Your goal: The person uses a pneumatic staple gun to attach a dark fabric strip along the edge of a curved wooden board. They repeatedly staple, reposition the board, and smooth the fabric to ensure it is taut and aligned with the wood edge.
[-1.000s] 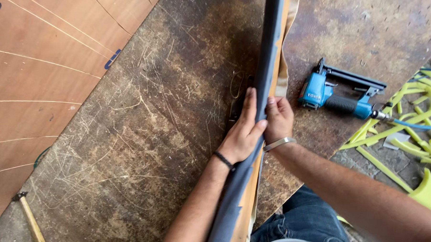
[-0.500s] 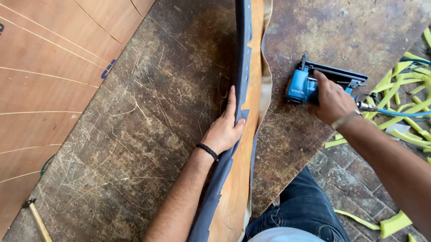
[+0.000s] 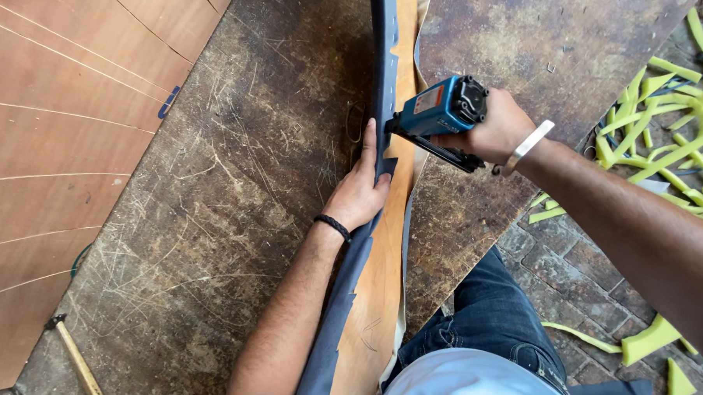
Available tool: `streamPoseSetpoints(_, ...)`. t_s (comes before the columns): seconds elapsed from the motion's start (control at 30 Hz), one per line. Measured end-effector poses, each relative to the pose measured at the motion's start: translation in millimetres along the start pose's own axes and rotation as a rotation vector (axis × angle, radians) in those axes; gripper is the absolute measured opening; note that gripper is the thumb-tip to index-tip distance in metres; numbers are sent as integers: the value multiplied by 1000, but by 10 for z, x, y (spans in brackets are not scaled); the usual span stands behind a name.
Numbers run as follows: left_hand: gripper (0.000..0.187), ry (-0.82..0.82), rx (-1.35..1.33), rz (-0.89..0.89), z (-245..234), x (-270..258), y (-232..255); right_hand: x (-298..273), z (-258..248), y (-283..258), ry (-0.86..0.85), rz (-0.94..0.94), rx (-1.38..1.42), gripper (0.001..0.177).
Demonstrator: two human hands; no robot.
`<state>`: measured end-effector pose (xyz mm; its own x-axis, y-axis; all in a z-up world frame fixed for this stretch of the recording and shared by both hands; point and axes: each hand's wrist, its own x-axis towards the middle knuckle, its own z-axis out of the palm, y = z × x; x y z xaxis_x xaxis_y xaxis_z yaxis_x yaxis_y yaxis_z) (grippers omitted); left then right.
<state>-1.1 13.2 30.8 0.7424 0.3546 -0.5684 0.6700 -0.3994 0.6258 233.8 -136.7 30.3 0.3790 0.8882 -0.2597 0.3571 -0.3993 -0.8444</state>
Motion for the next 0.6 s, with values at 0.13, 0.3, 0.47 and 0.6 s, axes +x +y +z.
streamPoseSetpoints(0.13, 104, 35, 2, 101, -19, 47, 38, 4, -40, -73, -88, 230, -112, 48)
streamPoseSetpoints(0.3, 104, -78, 62, -65, -83, 21, 150, -204, 60, -93, -98, 207, -8, 46)
streamPoseSetpoints(0.47, 105, -104, 71, -114, -129, -13, 244, -392, 191, -104, -60, 144, 63, 45)
streamPoseSetpoints(0.6, 108, -103, 94, -99, -116, 11, 247, -512, 192, -139, -53, 166, 69, 43)
